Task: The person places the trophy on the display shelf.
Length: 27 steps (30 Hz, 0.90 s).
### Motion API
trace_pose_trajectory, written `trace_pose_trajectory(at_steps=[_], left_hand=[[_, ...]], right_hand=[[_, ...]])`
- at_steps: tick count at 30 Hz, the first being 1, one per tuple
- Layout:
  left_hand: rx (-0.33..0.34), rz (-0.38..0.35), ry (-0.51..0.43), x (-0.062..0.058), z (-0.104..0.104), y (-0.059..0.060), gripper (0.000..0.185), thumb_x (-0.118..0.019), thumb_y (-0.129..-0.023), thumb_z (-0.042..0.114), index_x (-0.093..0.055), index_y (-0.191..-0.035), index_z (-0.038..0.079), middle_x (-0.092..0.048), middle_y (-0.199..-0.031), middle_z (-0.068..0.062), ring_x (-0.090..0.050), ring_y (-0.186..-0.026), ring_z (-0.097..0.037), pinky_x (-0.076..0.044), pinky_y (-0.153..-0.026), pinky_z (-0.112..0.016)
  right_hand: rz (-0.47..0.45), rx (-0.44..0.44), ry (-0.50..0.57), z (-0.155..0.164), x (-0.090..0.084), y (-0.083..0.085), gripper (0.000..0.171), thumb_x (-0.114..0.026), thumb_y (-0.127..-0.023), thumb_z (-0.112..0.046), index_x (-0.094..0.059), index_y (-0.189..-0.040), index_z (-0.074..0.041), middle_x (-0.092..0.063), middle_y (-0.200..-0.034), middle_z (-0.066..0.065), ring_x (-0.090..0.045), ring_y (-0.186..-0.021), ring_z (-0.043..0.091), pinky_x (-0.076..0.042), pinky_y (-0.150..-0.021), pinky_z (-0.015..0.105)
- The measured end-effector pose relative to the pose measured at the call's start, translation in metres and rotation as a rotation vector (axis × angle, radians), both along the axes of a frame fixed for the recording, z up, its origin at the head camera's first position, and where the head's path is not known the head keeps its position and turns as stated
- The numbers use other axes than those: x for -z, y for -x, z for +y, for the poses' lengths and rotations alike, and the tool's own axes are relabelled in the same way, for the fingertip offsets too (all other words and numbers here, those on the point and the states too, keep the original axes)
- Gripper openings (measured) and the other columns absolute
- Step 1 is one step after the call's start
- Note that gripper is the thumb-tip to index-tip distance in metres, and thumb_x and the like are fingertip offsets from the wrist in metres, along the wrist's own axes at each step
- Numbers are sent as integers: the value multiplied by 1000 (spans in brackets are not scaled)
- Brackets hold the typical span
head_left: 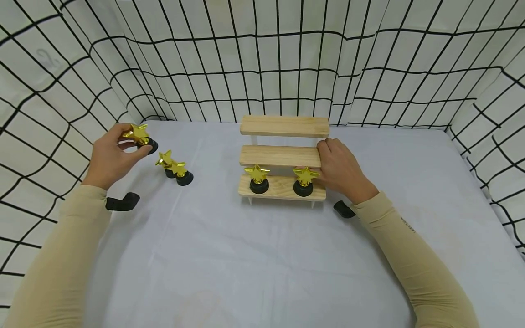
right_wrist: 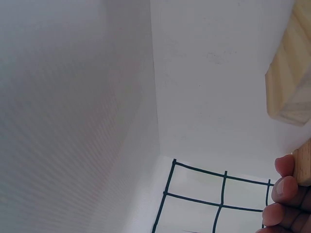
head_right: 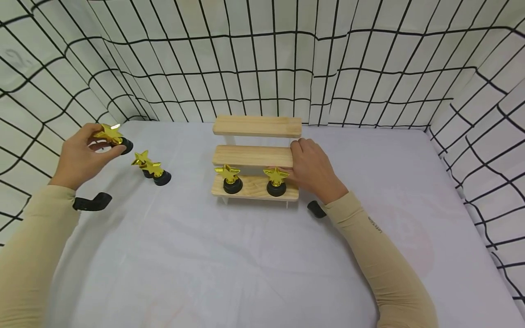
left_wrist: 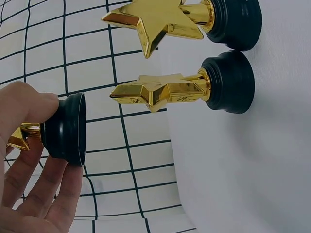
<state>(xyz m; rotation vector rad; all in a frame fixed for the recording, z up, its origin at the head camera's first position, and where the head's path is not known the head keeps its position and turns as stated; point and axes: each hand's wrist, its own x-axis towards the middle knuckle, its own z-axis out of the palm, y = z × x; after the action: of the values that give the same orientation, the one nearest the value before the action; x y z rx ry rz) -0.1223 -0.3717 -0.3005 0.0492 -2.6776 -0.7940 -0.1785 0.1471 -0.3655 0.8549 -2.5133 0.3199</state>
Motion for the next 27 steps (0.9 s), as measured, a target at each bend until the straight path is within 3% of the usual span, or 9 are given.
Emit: trace_pose_trajectory(at_steps=[6,9,14,16,22,27], left_hand=[[13,-8,15,-3,7,-1,59,-78,-93,28,-52,-140,5,-59,-126,-10,-39,-97,22,-42,-90,7],[21,-16,23,-6,10,-1,59,-77,-93,28,-51,-141,5,-59,-129,-15,-40,-98,21,-41,-90,8],[28,-29,36,-10,16,-3,59,-77,-94,30,-51,-141,6,-61,-129,-16,-56,-107,-3,-38,-87,10],[32,-27,38,-12,19,-4,59,-77,-94,30,-51,-141,7,-61,-129,-16,-57,-107,-7,-38,-86,10],[69,6,28,-15,27,-5,55,-78,-93,26,-53,-137,5,-62,-125,-15,-43,-94,23,-36,-86,11],[82,29,29,-17,34,-6,53,-78,-92,22,-53,-135,4,-62,-124,-14,-43,-95,25,-36,-87,12]], right_hand=[[-37,7,-20,1,-1,-1,101,-29,-84,-86,-56,-109,8,-60,-93,20,-54,-80,33,-49,-68,42],[-42,10,-22,1,-1,-1,101,-29,-84,-85,-56,-109,8,-60,-94,20,-54,-80,32,-49,-69,43],[-23,8,-14,1,-1,-1,107,-20,-84,-90,-57,-108,8,-60,-91,19,-52,-78,32,-48,-67,42],[-20,7,-12,1,-2,-2,108,-19,-83,-91,-57,-107,8,-59,-90,19,-52,-77,32,-47,-66,42],[-16,6,-8,1,0,-1,108,-19,-84,-90,-57,-107,8,-59,-90,19,-52,-77,32,-47,-66,42],[11,4,-12,0,0,0,107,-17,-86,-89,-57,-107,8,-59,-89,18,-52,-76,31,-47,-65,41]])
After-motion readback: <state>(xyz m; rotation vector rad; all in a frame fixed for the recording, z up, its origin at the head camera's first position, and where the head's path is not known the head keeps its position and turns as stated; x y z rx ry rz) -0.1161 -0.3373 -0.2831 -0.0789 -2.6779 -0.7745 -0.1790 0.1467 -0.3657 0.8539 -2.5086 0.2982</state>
